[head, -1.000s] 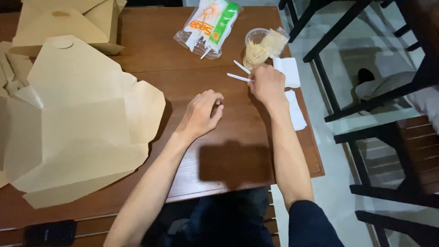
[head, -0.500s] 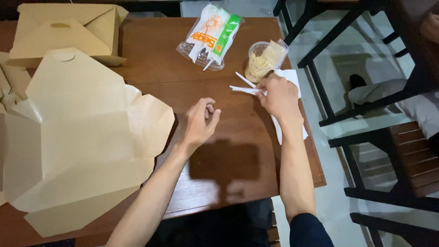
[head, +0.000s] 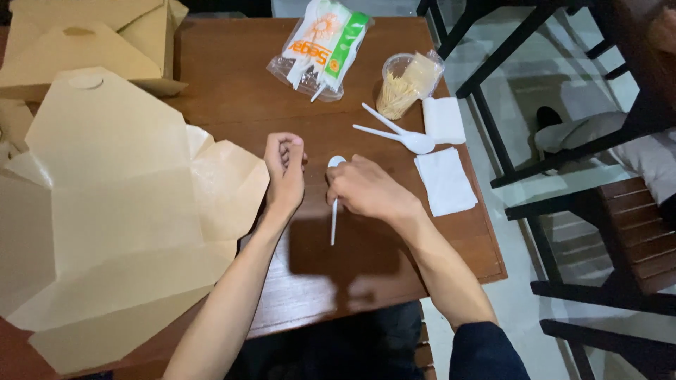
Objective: The person folds a flat brown paper food container into a box shape and then wraps a white plastic spoon with a white napkin. The person places the wrapped spoon into the box.
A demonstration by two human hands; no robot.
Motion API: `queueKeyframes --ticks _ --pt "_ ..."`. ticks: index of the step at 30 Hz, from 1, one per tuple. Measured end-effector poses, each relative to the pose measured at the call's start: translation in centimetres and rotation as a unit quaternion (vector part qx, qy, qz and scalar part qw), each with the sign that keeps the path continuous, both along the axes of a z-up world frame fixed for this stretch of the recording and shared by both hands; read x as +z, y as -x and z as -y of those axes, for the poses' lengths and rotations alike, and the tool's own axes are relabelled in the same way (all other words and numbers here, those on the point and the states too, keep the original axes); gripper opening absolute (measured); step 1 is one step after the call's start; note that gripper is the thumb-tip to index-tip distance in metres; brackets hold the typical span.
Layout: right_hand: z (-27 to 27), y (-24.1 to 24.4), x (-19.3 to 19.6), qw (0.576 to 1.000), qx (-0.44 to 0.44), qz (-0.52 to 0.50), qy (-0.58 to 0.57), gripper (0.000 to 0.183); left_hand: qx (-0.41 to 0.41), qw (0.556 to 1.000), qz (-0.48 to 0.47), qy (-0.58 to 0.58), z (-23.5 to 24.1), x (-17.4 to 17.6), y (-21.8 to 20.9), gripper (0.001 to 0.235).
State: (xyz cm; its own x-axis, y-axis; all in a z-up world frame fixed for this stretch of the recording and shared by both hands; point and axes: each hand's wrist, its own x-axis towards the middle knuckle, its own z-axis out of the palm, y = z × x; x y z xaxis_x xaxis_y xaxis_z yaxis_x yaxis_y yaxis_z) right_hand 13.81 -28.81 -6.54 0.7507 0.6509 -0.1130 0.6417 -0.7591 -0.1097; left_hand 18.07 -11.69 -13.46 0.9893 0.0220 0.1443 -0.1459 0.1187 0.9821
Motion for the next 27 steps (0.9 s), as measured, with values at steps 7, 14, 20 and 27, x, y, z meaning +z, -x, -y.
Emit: queueKeyframes --ticks 7,14,20,27 --pt "3.5 -1.0 3.5 0.991 -0.098 0.018 -0.084 0.016 -0.02 0.999 0.012 -0.039 -0.3 0.2 0.3 0.008" --pt "16.4 -1.6 0.3 0.843 -0.53 0.084 0.035 0.021 -0.011 0.995 0.061 -0.08 -0.3 -0.7 0.1 0.008" --pt "15.2 -0.2 4.2 0.745 -0.663 -0.069 -0.021 0.043 -0.013 0.993 0.079 -0.09 -0.2 -0.4 0.1 0.007" --pt "18.6 -1.8 0.2 0.756 -0.654 -0.02 -0.016 0.044 -0.007 0.991 0.086 -0.1 -0.1 -0.1 0.3 0.008"
